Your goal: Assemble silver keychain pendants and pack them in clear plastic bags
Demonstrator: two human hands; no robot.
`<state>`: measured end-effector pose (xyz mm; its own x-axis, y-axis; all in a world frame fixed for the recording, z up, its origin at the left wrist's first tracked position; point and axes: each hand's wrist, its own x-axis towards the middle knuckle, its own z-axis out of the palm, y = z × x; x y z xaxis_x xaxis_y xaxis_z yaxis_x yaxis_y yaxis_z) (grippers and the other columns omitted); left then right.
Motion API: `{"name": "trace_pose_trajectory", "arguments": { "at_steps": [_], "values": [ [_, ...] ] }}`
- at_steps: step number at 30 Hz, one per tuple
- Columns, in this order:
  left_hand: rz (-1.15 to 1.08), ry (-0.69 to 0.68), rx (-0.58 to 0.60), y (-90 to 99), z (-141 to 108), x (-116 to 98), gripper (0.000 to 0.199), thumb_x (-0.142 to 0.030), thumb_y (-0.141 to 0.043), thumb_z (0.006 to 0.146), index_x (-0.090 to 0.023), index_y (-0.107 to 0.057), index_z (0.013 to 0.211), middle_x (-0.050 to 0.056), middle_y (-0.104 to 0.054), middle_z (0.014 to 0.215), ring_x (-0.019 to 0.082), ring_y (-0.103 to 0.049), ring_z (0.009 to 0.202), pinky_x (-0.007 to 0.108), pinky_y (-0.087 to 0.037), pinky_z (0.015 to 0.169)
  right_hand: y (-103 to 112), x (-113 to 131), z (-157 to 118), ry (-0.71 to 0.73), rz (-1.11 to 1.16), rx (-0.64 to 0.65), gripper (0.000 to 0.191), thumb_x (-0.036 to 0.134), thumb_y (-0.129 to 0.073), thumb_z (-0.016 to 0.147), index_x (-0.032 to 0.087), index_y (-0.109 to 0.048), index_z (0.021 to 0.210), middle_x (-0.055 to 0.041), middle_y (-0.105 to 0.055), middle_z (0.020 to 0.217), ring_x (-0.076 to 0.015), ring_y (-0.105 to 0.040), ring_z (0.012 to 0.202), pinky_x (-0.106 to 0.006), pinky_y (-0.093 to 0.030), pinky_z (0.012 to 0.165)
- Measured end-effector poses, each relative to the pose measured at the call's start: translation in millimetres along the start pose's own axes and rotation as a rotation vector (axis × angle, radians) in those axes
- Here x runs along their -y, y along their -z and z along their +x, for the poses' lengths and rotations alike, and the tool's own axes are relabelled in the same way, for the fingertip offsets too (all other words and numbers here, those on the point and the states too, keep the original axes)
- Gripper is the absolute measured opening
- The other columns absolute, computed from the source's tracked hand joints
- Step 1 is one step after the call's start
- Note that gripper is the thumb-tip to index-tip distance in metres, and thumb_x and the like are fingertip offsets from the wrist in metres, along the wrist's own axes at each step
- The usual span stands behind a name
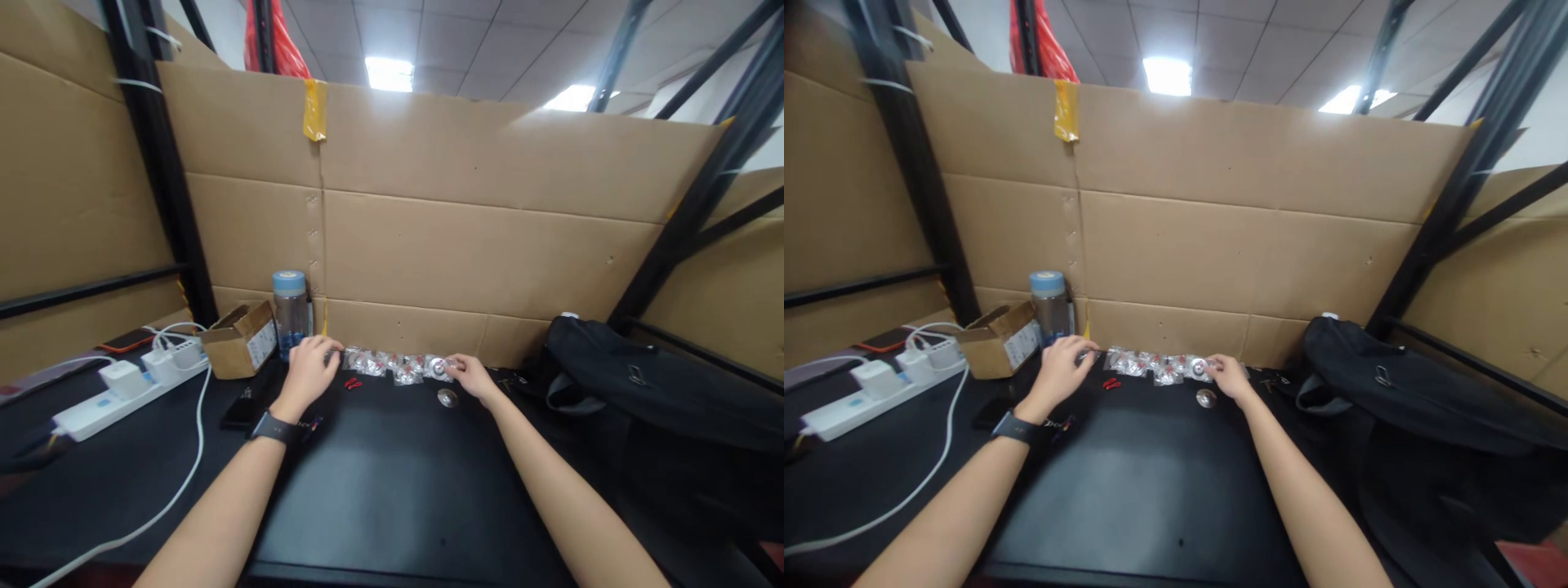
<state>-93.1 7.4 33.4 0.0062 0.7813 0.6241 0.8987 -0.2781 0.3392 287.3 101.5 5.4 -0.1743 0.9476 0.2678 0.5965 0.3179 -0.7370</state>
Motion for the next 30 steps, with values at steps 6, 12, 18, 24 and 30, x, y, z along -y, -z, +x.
{"name": "trace_pose_trajectory", "arguments": {
  "at_steps": [6,12,18,24,30],
  "values": [
    [0.151,-0.089,0.133,1.7,-3.0,21.6,0.015,-0.031,-0.064,0.088,-0.025,-0.076,0.094,0.008,-0.061,0.114,0.029,-0.047,0.117,0.042,-0.035,0.096,-5.2,-16.6,16.9,-0.042,-0.231,-0.061,0.024,0.015,-0.073,0.073,0.015,-0.073,0.098,-0.0080,-0.071,0.085,-0.0216,-0.067,0.084,-0.033,-0.048,0.083],
    [0.219,-0.272,0.279,-27.7,-10.8,-6.3,0.014,-0.034,-0.071,0.087,-0.025,-0.077,0.096,0.010,-0.058,0.122,0.032,-0.041,0.124,0.045,-0.034,0.099,-1.5,-11.5,-2.8,0.018,-0.317,-0.063,0.030,0.022,-0.070,0.079,0.016,-0.069,0.109,-0.0107,-0.066,0.110,-0.0228,-0.061,0.103,-0.034,-0.043,0.094],
    [0.194,-0.295,0.289,-40.8,-16.8,-4.9,0.009,-0.023,-0.069,0.088,-0.026,-0.077,0.088,0.007,-0.062,0.123,0.031,-0.045,0.121,0.044,-0.034,0.095,0.4,1.0,-42.7,0.098,-0.316,0.137,0.025,0.029,-0.083,0.066,0.018,-0.075,0.086,-0.0044,-0.071,0.088,-0.0197,-0.064,0.081,-0.028,-0.048,0.075],
    [0.112,-0.229,0.286,-49.4,-18.4,-0.5,0.009,-0.018,-0.067,0.085,-0.024,-0.071,0.079,0.005,-0.067,0.109,0.028,-0.050,0.113,0.041,-0.033,0.092,-11.6,-7.8,-40.9,0.042,-0.322,0.145,0.030,0.014,-0.082,0.059,0.017,-0.075,0.088,-0.0037,-0.071,0.090,-0.0168,-0.062,0.078,-0.025,-0.044,0.070],
    [-0.014,-0.200,0.262,-45.3,-19.7,-17.6,0.017,-0.020,-0.049,0.095,-0.023,-0.064,0.090,0.005,-0.068,0.100,0.025,-0.055,0.105,0.038,-0.032,0.088,-9.9,-9.2,-42.1,0.015,-0.342,0.181,0.040,0.016,-0.080,0.056,0.019,-0.071,0.095,0.0016,-0.067,0.082,-0.0124,-0.056,0.067,-0.022,-0.035,0.058]
  ]
}}
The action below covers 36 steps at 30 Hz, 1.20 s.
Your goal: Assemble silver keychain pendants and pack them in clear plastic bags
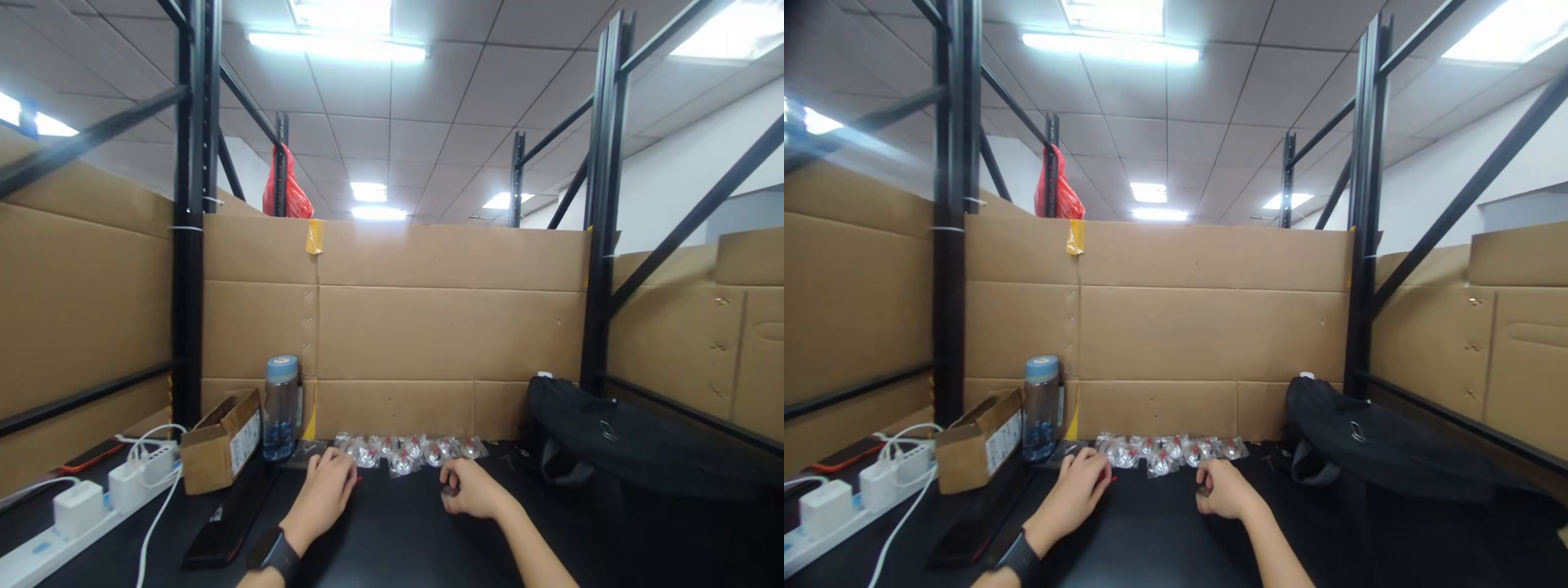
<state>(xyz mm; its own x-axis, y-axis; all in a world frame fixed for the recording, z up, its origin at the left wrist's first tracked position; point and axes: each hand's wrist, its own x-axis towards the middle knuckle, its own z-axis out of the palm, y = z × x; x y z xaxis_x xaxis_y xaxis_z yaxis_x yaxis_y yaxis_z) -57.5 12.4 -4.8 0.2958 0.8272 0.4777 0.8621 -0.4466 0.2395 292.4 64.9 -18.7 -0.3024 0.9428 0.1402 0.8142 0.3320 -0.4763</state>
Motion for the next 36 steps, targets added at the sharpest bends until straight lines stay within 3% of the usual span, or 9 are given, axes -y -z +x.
{"name": "trace_pose_trajectory", "arguments": {
  "at_steps": [7,11,15,19,22,26,30,36],
  "values": [
    [-0.215,0.050,0.031,-2.1,3.0,-16.8,0.009,-0.025,-0.058,0.091,-0.022,-0.065,0.086,0.002,-0.071,0.093,0.022,-0.061,0.098,0.036,-0.030,0.088,1.6,-1.1,0.0,0.018,0.086,0.043,0.047,0.014,-0.077,0.055,0.019,-0.066,0.101,0.0033,-0.062,0.083,-0.0087,-0.052,0.059,-0.020,-0.033,0.052],
    [-0.256,0.076,0.066,-5.8,3.8,-17.4,0.012,-0.027,-0.071,0.085,-0.028,-0.072,0.097,0.000,-0.074,0.093,0.023,-0.061,0.103,0.036,-0.029,0.090,6.1,5.0,-2.6,0.056,0.139,0.037,0.045,0.014,-0.078,0.054,0.018,-0.068,0.097,0.0015,-0.062,0.087,-0.0095,-0.053,0.063,-0.019,-0.036,0.052],
    [-0.249,0.088,0.085,-6.7,3.9,-19.2,0.006,-0.035,-0.073,0.086,-0.032,-0.077,0.091,-0.001,-0.076,0.099,0.024,-0.061,0.104,0.039,-0.027,0.091,8.3,11.8,-3.1,0.086,0.217,-0.037,0.043,0.012,-0.075,0.056,0.017,-0.070,0.098,-0.0022,-0.067,0.094,-0.0113,-0.059,0.066,-0.021,-0.044,0.057],
    [-0.255,0.064,0.069,-1.9,3.8,-26.1,0.013,-0.039,-0.066,0.093,-0.034,-0.078,0.095,0.000,-0.077,0.101,0.025,-0.061,0.108,0.041,-0.026,0.091,8.9,18.6,0.5,0.079,0.304,-0.124,0.048,0.013,-0.079,0.053,0.017,-0.071,0.100,-0.0043,-0.072,0.093,-0.0154,-0.064,0.071,-0.025,-0.051,0.066],
    [-0.263,0.051,0.055,2.3,3.6,-32.8,0.022,-0.040,-0.058,0.098,-0.032,-0.078,0.094,0.002,-0.077,0.101,0.025,-0.061,0.106,0.041,-0.027,0.091,6.9,31.7,2.4,0.136,0.486,-0.170,0.042,0.021,-0.084,0.056,0.017,-0.071,0.096,-0.0056,-0.075,0.090,-0.0195,-0.068,0.080,-0.030,-0.055,0.073],
    [-0.297,0.032,0.046,5.5,2.9,-42.8,0.030,-0.044,-0.053,0.099,-0.030,-0.079,0.093,0.004,-0.077,0.099,0.025,-0.061,0.104,0.042,-0.030,0.092,-1.9,55.9,1.1,0.186,0.800,-0.191,0.041,0.033,-0.089,0.060,0.017,-0.071,0.093,-0.0106,-0.077,0.103,-0.0251,-0.072,0.096,-0.035,-0.057,0.080],
    [-0.325,0.026,0.030,7.3,2.4,-52.0,0.030,-0.048,-0.054,0.097,-0.032,-0.080,0.100,0.006,-0.077,0.103,0.027,-0.060,0.107,0.044,-0.032,0.094,-11.3,75.4,-4.4,0.225,0.959,-0.170,0.041,0.035,-0.091,0.063,0.018,-0.072,0.095,-0.0132,-0.076,0.109,-0.0278,-0.070,0.106,-0.044,-0.056,0.094],
    [-0.328,0.068,-0.069,12.1,1.3,-61.1,0.027,-0.046,-0.058,0.096,-0.030,-0.080,0.098,0.006,-0.077,0.104,0.028,-0.059,0.110,0.046,-0.032,0.096,-15.5,95.4,-12.1,0.211,1.163,-0.174,0.046,0.033,-0.093,0.063,0.020,-0.071,0.101,-0.0111,-0.071,0.118,-0.0276,-0.067,0.110,-0.047,-0.058,0.094]
  ]
}}
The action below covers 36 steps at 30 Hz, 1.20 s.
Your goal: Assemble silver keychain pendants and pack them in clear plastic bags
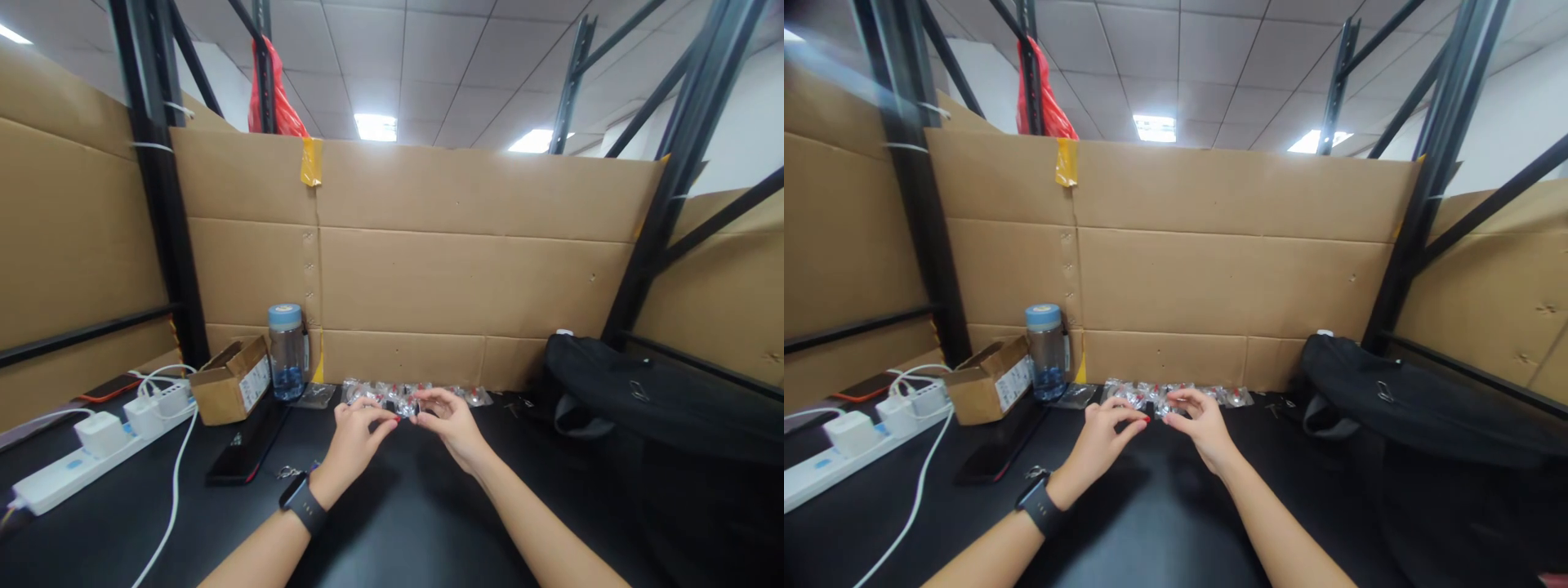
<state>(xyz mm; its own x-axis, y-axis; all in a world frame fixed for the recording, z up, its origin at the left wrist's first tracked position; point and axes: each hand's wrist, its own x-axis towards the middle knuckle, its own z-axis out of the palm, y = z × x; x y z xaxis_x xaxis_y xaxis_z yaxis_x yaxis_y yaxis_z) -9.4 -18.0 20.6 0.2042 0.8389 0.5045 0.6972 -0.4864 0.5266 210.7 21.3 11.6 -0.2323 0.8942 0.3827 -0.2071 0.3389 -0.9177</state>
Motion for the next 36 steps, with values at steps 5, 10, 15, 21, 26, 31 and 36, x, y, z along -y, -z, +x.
{"name": "trace_pose_trajectory", "arguments": {
  "at_steps": [5,10,15,21,26,31,36],
  "values": [
    [0.020,-0.038,0.007,-1.7,-3.1,-4.7,0.020,-0.042,-0.061,0.097,-0.033,-0.078,0.095,0.001,-0.076,0.101,0.024,-0.060,0.108,0.043,-0.030,0.093,-6.8,0.4,-2.6,-0.027,-0.009,0.003,0.049,0.030,-0.094,0.060,0.020,-0.070,0.101,-0.0082,-0.073,0.110,-0.0246,-0.069,0.106,-0.047,-0.052,0.105],
    [0.080,-0.051,-0.072,-5.6,-5.7,-5.4,0.018,-0.037,-0.059,0.099,-0.032,-0.077,0.095,0.001,-0.072,0.110,0.023,-0.057,0.111,0.040,-0.029,0.089,-9.5,-4.0,-5.4,-0.028,-0.063,0.110,0.054,0.028,-0.093,0.062,0.021,-0.069,0.110,-0.0104,-0.073,0.118,-0.0265,-0.069,0.109,-0.043,-0.058,0.094],
    [0.115,-0.082,-0.094,-7.5,-6.2,-1.4,0.015,-0.033,-0.062,0.097,-0.031,-0.077,0.094,0.003,-0.067,0.115,0.024,-0.054,0.114,0.040,-0.030,0.090,-17.5,-1.9,-8.3,0.020,-0.119,0.150,0.053,0.027,-0.092,0.062,0.021,-0.070,0.110,-0.0114,-0.073,0.118,-0.0268,-0.070,0.107,-0.039,-0.061,0.085],
    [0.116,-0.107,-0.090,-7.2,-6.1,2.5,0.016,-0.030,-0.062,0.096,-0.029,-0.078,0.092,0.004,-0.065,0.117,0.025,-0.053,0.116,0.041,-0.030,0.092,-23.9,-2.6,-9.0,0.031,-0.145,0.119,0.050,0.030,-0.092,0.062,0.022,-0.072,0.107,-0.0101,-0.075,0.114,-0.0269,-0.071,0.105,-0.039,-0.061,0.085],
    [0.114,-0.106,-0.065,-4.7,-5.8,2.3,0.018,-0.030,-0.060,0.096,-0.028,-0.077,0.092,0.006,-0.065,0.116,0.026,-0.052,0.117,0.041,-0.032,0.092,-25.9,-4.1,-11.2,0.049,-0.136,0.130,0.046,0.032,-0.091,0.066,0.022,-0.072,0.107,-0.0099,-0.074,0.115,-0.0272,-0.071,0.106,-0.040,-0.061,0.086],
    [0.130,-0.092,-0.080,-2.5,-6.1,-0.3,0.015,-0.027,-0.062,0.094,-0.028,-0.077,0.093,0.005,-0.064,0.116,0.026,-0.052,0.117,0.041,-0.032,0.091,-27.9,-4.3,-13.2,0.060,-0.157,0.128,0.045,0.031,-0.091,0.066,0.022,-0.072,0.106,-0.0099,-0.073,0.118,-0.0281,-0.070,0.108,-0.040,-0.060,0.087],
    [0.149,-0.118,-0.078,-2.3,-7.2,0.1,0.015,-0.024,-0.062,0.094,-0.028,-0.077,0.092,0.004,-0.063,0.118,0.026,-0.052,0.117,0.040,-0.032,0.091,-29.8,-4.0,-14.8,0.059,-0.170,0.112,0.042,0.032,-0.090,0.066,0.021,-0.071,0.102,-0.0097,-0.074,0.116,-0.0280,-0.071,0.107,-0.041,-0.060,0.088]
  ]
}}
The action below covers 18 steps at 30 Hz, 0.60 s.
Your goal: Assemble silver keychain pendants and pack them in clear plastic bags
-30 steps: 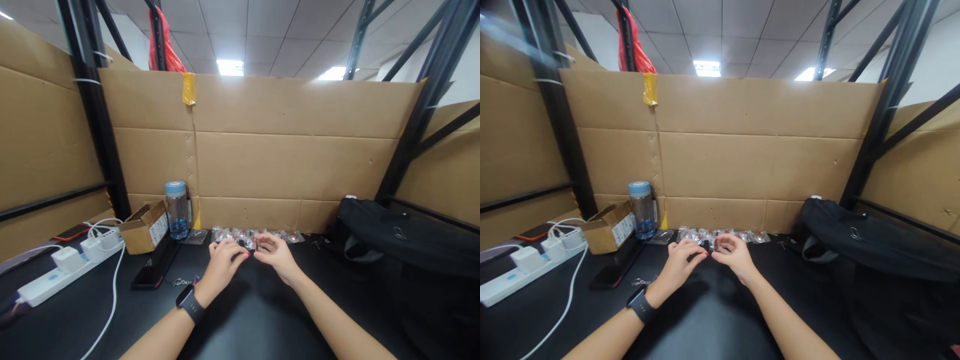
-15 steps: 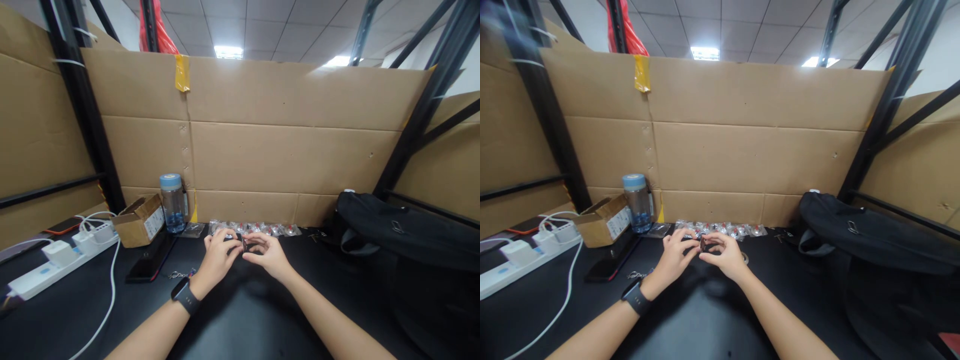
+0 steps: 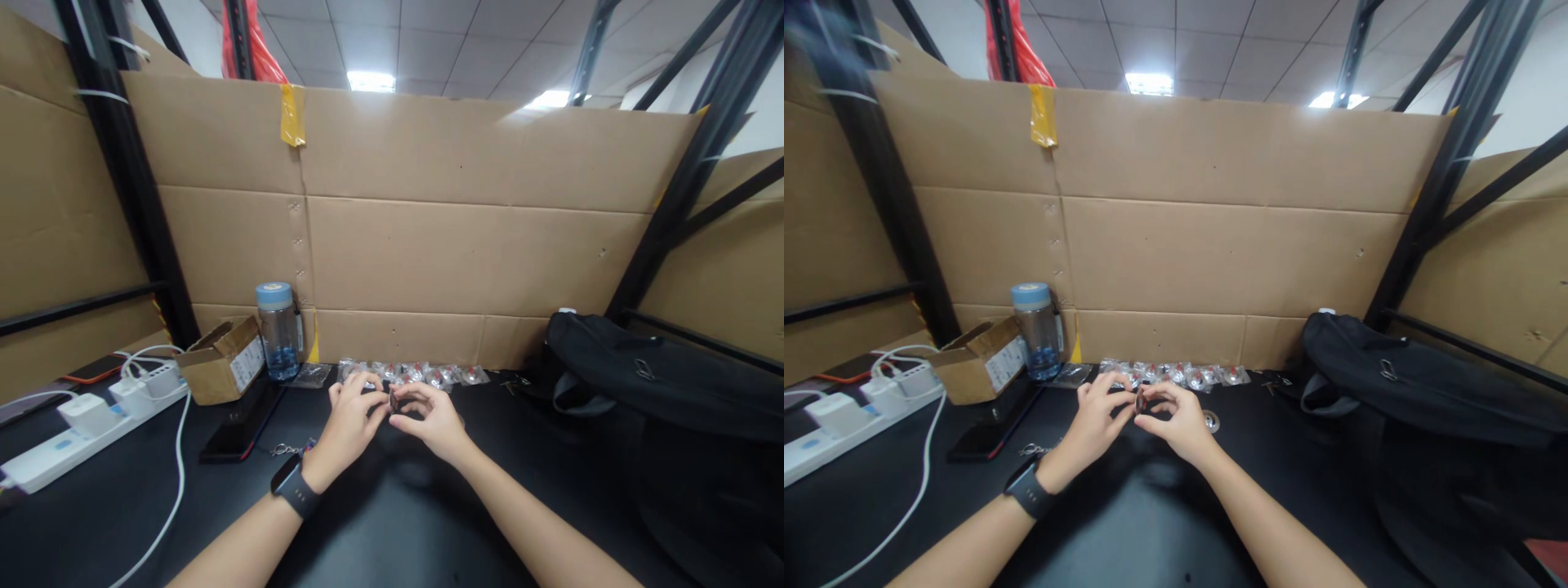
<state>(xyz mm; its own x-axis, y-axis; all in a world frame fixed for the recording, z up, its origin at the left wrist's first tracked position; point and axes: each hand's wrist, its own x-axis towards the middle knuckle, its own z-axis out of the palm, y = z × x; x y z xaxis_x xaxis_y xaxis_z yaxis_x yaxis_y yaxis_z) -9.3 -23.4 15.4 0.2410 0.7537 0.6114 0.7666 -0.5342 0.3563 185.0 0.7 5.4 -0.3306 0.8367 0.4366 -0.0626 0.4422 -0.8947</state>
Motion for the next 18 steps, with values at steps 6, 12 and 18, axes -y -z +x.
{"name": "trace_pose_trajectory", "arguments": {
  "at_steps": [6,12,18],
  "values": [
    [0.008,-0.004,-0.014,0.6,-0.7,0.3,0.016,-0.026,-0.061,0.094,-0.027,-0.077,0.091,0.006,-0.063,0.116,0.027,-0.051,0.116,0.041,-0.032,0.091,-2.6,2.4,-1.0,-0.021,0.030,0.016,0.041,0.036,-0.091,0.065,0.020,-0.070,0.095,-0.0107,-0.074,0.117,-0.0295,-0.069,0.112,-0.041,-0.059,0.090],
    [0.027,-0.031,-0.047,5.9,-0.3,-5.4,0.016,-0.027,-0.061,0.095,-0.027,-0.076,0.090,0.006,-0.064,0.115,0.026,-0.052,0.114,0.041,-0.031,0.090,6.0,9.7,1.2,0.021,-0.106,0.045,0.027,0.045,-0.077,0.083,0.020,-0.070,0.090,-0.0102,-0.069,0.118,-0.0258,-0.068,0.108,-0.037,-0.058,0.088],
    [0.052,-0.044,-0.017,3.6,-1.2,-11.4,0.015,-0.028,-0.062,0.096,-0.027,-0.074,0.089,0.004,-0.064,0.114,0.025,-0.053,0.114,0.040,-0.030,0.090,10.0,25.7,-2.0,0.233,-0.490,0.132,0.019,0.033,-0.054,0.100,0.022,-0.065,0.090,-0.0084,-0.067,0.114,-0.0225,-0.062,0.110,-0.038,-0.050,0.097]
  ]
}}
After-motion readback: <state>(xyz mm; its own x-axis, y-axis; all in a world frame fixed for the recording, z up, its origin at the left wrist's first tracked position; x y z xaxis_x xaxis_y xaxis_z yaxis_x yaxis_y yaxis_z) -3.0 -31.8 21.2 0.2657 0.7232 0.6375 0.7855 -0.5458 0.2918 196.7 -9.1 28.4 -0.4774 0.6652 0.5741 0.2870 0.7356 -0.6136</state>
